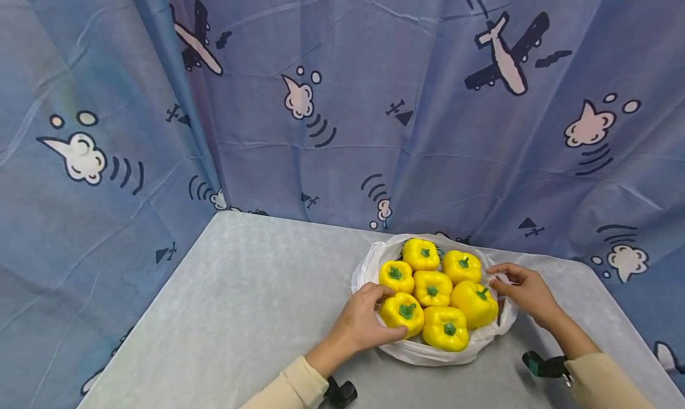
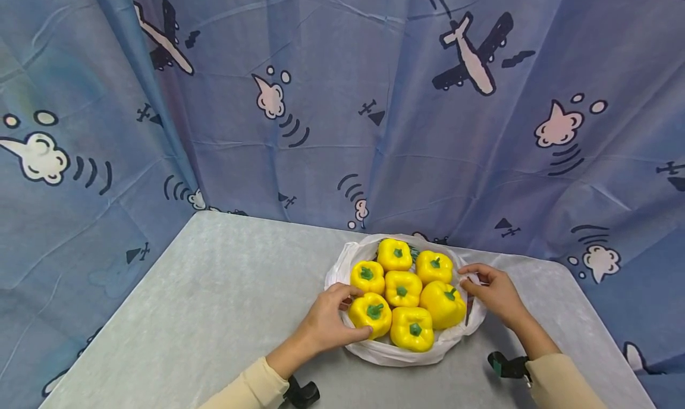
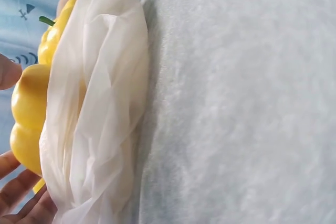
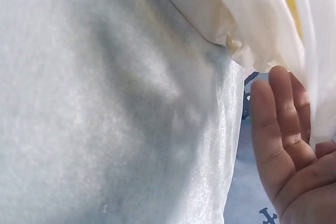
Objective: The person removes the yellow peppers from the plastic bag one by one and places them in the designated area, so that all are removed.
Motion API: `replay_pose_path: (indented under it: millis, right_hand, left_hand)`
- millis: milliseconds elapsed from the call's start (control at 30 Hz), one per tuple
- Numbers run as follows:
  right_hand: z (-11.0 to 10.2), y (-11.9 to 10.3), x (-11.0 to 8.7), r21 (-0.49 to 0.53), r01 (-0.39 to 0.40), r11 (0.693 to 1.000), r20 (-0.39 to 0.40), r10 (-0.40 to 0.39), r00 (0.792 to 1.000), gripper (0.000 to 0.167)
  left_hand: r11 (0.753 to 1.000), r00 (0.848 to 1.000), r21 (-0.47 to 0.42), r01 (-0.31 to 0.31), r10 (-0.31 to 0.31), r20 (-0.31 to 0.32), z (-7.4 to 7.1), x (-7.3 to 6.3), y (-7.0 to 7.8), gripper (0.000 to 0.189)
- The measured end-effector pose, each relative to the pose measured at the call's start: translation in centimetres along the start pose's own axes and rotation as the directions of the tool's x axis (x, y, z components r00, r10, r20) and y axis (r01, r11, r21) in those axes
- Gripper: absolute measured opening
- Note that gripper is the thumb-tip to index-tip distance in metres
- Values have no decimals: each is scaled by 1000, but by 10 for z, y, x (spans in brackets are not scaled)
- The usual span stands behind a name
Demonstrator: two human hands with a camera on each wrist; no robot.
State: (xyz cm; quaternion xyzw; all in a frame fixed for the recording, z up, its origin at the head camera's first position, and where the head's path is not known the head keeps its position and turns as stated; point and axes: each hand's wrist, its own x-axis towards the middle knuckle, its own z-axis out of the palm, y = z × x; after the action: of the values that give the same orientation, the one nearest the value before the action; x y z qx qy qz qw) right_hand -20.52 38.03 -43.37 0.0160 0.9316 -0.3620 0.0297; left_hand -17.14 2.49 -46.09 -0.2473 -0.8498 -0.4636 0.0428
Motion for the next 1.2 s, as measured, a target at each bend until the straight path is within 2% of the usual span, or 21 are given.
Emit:
replay_pose_path:
  millis: [400,767,1033,1200]
  right_hand:
    - [-1,0,0,-27,12,1000,-13,-12,1000,41]
    - [1,4,2,-25,7,1000,-2,-7,1000,41]
    - [1,6,1,-22,11,1000,-2,-11,1000,40]
    - [1,6,1,-21,-3,1000,-3,3,1000,41]
  left_hand:
    - [999,1000,24,26,-26,8,4,-1,0,61]
    - [998,1000,69,8,-7,-13,6,-1,-1,63]
    - [998,1000,55,7,-7,-16,7,-2,0,61]
    - [999,999,35,-33,35,-42,7,-1,-1,61]
